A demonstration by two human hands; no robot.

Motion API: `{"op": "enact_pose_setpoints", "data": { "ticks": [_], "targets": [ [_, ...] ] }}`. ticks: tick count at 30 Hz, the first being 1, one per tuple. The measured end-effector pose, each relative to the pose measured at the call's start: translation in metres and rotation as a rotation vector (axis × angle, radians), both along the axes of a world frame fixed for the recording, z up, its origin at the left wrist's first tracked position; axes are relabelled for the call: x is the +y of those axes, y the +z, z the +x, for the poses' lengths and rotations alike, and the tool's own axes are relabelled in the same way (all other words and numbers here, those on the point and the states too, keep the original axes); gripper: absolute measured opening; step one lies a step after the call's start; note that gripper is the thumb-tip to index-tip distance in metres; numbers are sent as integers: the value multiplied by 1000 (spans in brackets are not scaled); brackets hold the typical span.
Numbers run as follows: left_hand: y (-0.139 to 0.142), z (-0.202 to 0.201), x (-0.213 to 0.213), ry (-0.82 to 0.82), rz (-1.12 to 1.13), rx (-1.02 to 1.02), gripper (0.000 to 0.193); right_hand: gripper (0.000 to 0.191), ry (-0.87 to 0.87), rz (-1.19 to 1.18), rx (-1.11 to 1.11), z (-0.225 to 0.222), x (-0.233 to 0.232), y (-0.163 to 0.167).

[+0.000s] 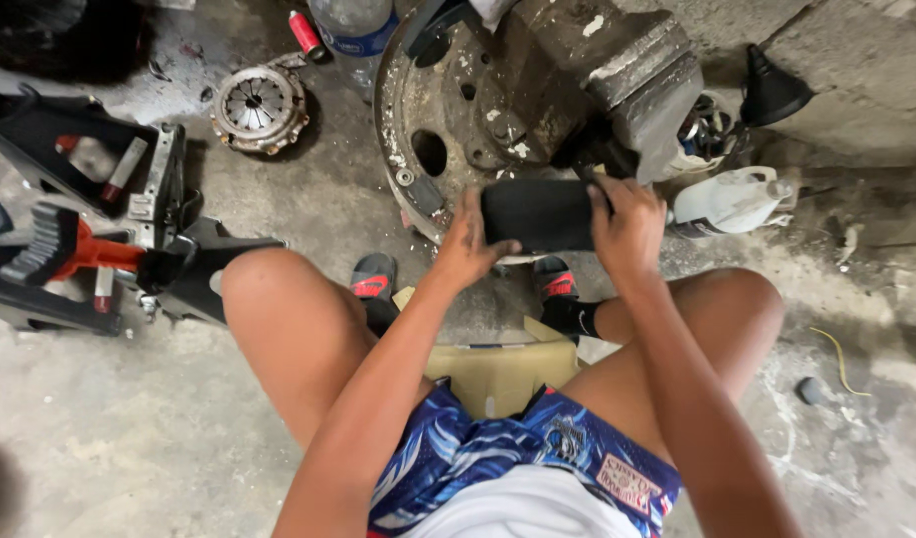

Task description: The person sands a black plastic motorcycle mudguard with a sanding block, then wipes it with a white cloth. The person repeats sanding and wiping on the same part while seated on a low stool in a workshop.

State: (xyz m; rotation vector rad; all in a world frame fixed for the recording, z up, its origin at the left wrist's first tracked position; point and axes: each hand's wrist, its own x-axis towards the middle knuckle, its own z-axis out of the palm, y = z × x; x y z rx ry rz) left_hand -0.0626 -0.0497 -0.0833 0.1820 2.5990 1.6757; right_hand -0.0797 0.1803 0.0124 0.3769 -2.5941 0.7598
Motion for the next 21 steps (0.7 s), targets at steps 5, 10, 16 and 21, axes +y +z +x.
{"op": "enact_pose_setpoints", "data": {
  "ticks": [5, 10, 16, 21],
  "targets": [
    [18, -29, -7, -40, -145, 1, 102, 26, 58, 113, -9, -25, 26, -22],
    [64, -135, -19, 132, -138, 12, 63, 29, -62, 71, -71, -51, 41, -50],
    [121, -305, 13, 346, -757, 585, 80, 31, -6, 26, -61, -63, 61, -44],
    [122, -345, 27, 279, -497, 335, 62, 31, -5, 8, -78, -69, 68, -34]
  ]
}}
